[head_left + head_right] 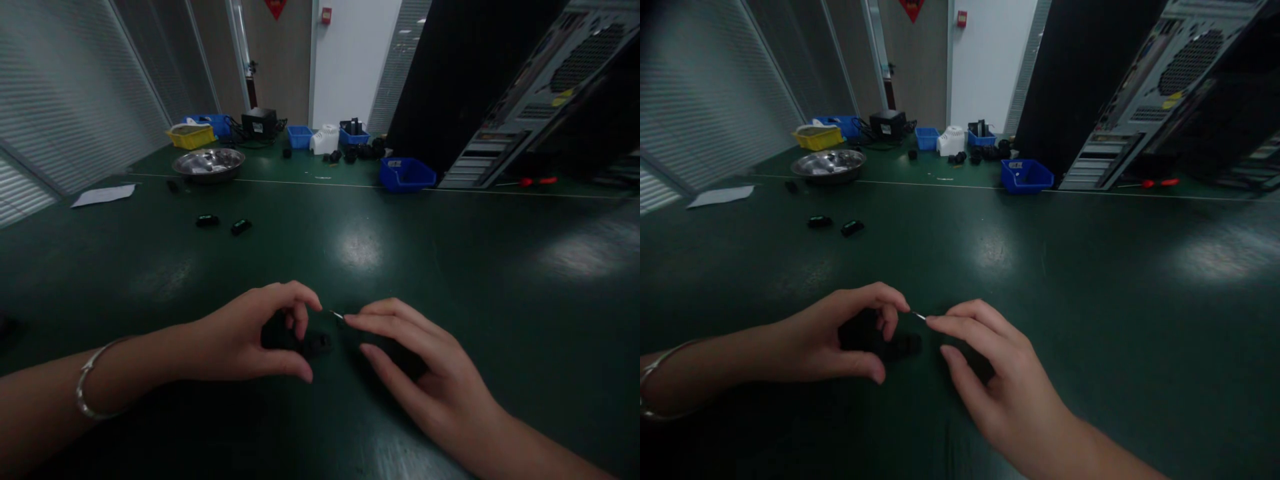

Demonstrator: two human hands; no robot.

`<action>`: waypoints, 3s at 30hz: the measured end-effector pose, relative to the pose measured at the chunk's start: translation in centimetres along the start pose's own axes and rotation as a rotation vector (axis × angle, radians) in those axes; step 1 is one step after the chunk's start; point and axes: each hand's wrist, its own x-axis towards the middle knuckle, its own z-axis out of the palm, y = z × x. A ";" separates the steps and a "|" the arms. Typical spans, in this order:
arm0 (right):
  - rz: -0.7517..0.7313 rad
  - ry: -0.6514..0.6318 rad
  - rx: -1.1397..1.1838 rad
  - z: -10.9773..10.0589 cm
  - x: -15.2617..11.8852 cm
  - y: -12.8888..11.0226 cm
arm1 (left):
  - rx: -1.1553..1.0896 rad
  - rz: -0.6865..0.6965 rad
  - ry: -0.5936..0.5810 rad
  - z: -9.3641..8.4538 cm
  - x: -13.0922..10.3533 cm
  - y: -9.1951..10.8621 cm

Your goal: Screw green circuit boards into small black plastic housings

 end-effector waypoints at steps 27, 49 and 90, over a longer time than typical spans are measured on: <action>0.086 -0.075 -0.380 -0.2 0.3 1.0 | 0.145 0.225 -0.116 0.3 0.5 1.0; 0.107 0.095 -0.046 0.1 0.3 -0.6 | 0.198 0.185 -0.118 0.5 0.3 -0.1; 0.102 -0.079 0.122 1.0 -0.1 -1.0 | 0.299 0.220 -0.112 1.5 0.8 0.7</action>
